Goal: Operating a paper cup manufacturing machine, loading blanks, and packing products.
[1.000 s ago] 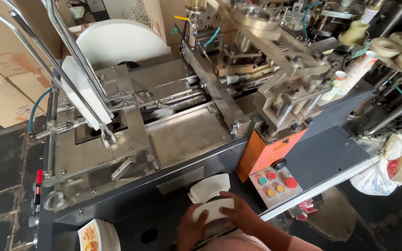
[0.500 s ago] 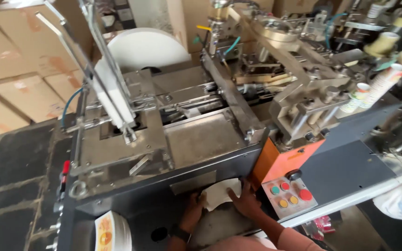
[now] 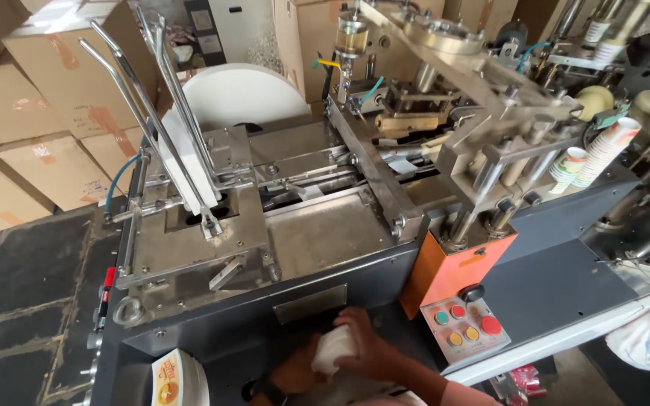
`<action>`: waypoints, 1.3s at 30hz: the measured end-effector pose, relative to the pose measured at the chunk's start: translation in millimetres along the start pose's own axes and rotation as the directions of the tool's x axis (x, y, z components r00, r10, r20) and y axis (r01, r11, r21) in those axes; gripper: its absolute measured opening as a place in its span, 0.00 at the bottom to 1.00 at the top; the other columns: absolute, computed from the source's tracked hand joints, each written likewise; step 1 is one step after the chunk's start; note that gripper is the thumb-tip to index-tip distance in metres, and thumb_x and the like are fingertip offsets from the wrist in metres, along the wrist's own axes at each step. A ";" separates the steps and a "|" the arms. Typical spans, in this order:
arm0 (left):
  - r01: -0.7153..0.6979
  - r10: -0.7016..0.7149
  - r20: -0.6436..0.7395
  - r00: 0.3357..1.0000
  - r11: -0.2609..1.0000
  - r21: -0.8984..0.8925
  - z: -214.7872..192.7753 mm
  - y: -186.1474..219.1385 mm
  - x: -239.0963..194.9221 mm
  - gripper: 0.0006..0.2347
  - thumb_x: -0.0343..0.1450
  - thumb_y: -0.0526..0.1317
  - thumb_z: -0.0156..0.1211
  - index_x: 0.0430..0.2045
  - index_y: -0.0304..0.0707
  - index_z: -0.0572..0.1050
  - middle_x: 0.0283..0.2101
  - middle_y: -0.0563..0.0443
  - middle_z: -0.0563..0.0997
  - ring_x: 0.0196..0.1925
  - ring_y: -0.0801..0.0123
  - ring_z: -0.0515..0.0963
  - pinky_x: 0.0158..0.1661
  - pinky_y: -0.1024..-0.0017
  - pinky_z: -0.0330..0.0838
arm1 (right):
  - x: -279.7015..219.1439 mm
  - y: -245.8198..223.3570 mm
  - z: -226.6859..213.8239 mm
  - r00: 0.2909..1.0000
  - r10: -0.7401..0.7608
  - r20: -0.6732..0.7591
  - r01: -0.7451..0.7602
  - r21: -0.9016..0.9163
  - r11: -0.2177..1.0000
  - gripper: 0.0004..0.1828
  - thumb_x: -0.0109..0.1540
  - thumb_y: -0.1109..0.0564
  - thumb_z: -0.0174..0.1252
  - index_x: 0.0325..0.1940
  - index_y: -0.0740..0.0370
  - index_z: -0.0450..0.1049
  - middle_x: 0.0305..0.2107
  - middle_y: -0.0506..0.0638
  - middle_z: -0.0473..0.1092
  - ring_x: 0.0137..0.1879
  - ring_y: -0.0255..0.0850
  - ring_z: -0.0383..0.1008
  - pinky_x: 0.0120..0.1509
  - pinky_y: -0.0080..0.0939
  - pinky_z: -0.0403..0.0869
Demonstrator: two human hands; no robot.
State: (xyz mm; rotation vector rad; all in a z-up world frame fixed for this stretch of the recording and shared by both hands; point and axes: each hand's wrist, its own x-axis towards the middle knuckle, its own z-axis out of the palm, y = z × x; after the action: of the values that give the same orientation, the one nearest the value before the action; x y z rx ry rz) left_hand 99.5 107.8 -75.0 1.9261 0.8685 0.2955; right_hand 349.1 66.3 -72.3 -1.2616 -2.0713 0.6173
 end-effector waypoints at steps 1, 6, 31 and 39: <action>-0.002 0.012 -0.052 0.999 0.983 0.185 -3.5 9.2 -4.2 0.44 0.57 0.46 0.78 0.66 0.39 0.56 0.60 0.43 0.71 0.61 0.52 0.70 0.58 0.56 0.64 | -1.1 -9.2 -9.0 1.000 0.002 0.002 -0.003 0.184 0.983 0.49 0.54 0.48 0.77 0.70 0.53 0.54 0.64 0.58 0.55 0.70 0.49 0.60 0.73 0.50 0.66; 0.109 -0.045 -0.139 0.989 0.861 0.497 30.8 2.7 -9.7 0.44 0.61 0.47 0.71 0.72 0.38 0.51 0.58 0.39 0.73 0.60 0.48 0.70 0.59 0.51 0.61 | -18.4 -8.1 -22.4 0.973 0.165 0.162 -0.223 0.482 0.847 0.62 0.52 0.49 0.73 0.76 0.54 0.37 0.71 0.58 0.46 0.73 0.52 0.60 0.71 0.51 0.67; 0.063 -0.007 -0.181 0.984 0.950 0.307 8.2 67.5 -54.1 0.50 0.63 0.46 0.76 0.74 0.37 0.42 0.57 0.30 0.76 0.55 0.39 0.78 0.54 0.53 0.72 | -39.8 11.7 1.3 0.948 0.115 0.297 -0.154 0.110 0.982 0.61 0.50 0.51 0.77 0.79 0.55 0.47 0.69 0.59 0.60 0.73 0.54 0.62 0.75 0.52 0.62; -0.241 0.252 -0.551 0.796 0.966 0.093 -119.8 203.1 -63.7 0.48 0.59 0.43 0.81 0.71 0.34 0.50 0.58 0.37 0.80 0.60 0.53 0.80 0.58 0.61 0.71 | -36.1 24.8 -16.7 0.941 0.310 -0.134 -0.253 0.330 0.909 0.66 0.45 0.53 0.75 0.77 0.58 0.39 0.61 0.62 0.62 0.63 0.55 0.69 0.65 0.54 0.70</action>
State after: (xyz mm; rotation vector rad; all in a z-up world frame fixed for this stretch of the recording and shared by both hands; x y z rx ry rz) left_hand 80.3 88.8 167.8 1.9983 0.9857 1.0593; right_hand 388.6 45.7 -87.0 -1.3836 -1.5793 0.8828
